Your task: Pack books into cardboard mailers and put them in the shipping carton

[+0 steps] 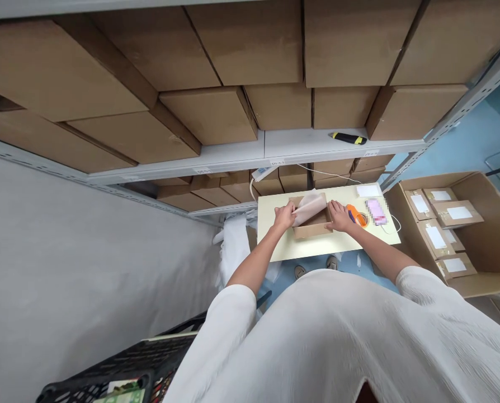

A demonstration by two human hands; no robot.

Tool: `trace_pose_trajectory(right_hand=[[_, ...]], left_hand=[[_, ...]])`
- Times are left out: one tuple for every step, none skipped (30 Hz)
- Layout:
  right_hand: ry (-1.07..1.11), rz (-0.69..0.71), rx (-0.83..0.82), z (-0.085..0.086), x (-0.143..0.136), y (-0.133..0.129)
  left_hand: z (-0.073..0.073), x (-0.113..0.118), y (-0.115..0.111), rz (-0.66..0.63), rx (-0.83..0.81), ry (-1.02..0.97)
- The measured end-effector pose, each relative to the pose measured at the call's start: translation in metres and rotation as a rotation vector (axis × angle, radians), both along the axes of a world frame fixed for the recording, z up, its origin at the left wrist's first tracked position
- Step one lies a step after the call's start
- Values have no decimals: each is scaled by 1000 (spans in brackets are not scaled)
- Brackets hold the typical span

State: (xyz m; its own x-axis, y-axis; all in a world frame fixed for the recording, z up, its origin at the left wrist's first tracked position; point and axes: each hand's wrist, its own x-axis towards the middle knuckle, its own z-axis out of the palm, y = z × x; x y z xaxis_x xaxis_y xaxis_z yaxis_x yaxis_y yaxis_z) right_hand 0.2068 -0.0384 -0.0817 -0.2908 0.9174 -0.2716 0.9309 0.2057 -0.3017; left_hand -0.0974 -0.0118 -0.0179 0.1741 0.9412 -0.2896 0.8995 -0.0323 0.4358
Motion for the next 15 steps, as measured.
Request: trace_pose_trajectory(right_hand=[[5, -6, 4, 0, 1, 0], [11, -12, 6, -1, 1, 0], [17, -17, 7, -1, 2, -1], [21, -23, 8, -1, 3, -1], [25, -32, 7, -2, 4, -1], [31, -43, 9, -2, 5, -2], [39, -54, 15, -3, 6, -2], [53, -66, 25, -3, 7, -3], [70, -78, 40, -3, 9, -3], [93, -92, 59, -3, 10, -4], [118, -108, 80, -3, 11, -4], [147, -128, 101, -3, 13, -4], [180, -149, 121, -3, 14, -3], [217, -171, 140, -3, 16, -3], [258, -194, 155, -2, 17, -2]], left_hand=[[-1, 3, 2, -21, -12, 29], [-2, 6, 4, -43, -20, 58], [-3, 10, 5, -66, -25, 82], [-4, 13, 7, -87, -28, 102], [-6, 16, 8, -106, -32, 116], [-7, 20, 9, -124, -34, 125], [-9, 23, 9, -138, -32, 131], [-11, 25, 8, -148, -23, 131], [-12, 27, 7, -151, -2, 124], [-13, 28, 5, -144, 29, 113], [-15, 27, 3, -127, 69, 95], [-16, 26, 1, -100, 116, 72], [-17, 23, -2, -61, 161, 47], [-19, 19, -5, -10, 201, 23], [-20, 14, -7, 53, 235, 0]])
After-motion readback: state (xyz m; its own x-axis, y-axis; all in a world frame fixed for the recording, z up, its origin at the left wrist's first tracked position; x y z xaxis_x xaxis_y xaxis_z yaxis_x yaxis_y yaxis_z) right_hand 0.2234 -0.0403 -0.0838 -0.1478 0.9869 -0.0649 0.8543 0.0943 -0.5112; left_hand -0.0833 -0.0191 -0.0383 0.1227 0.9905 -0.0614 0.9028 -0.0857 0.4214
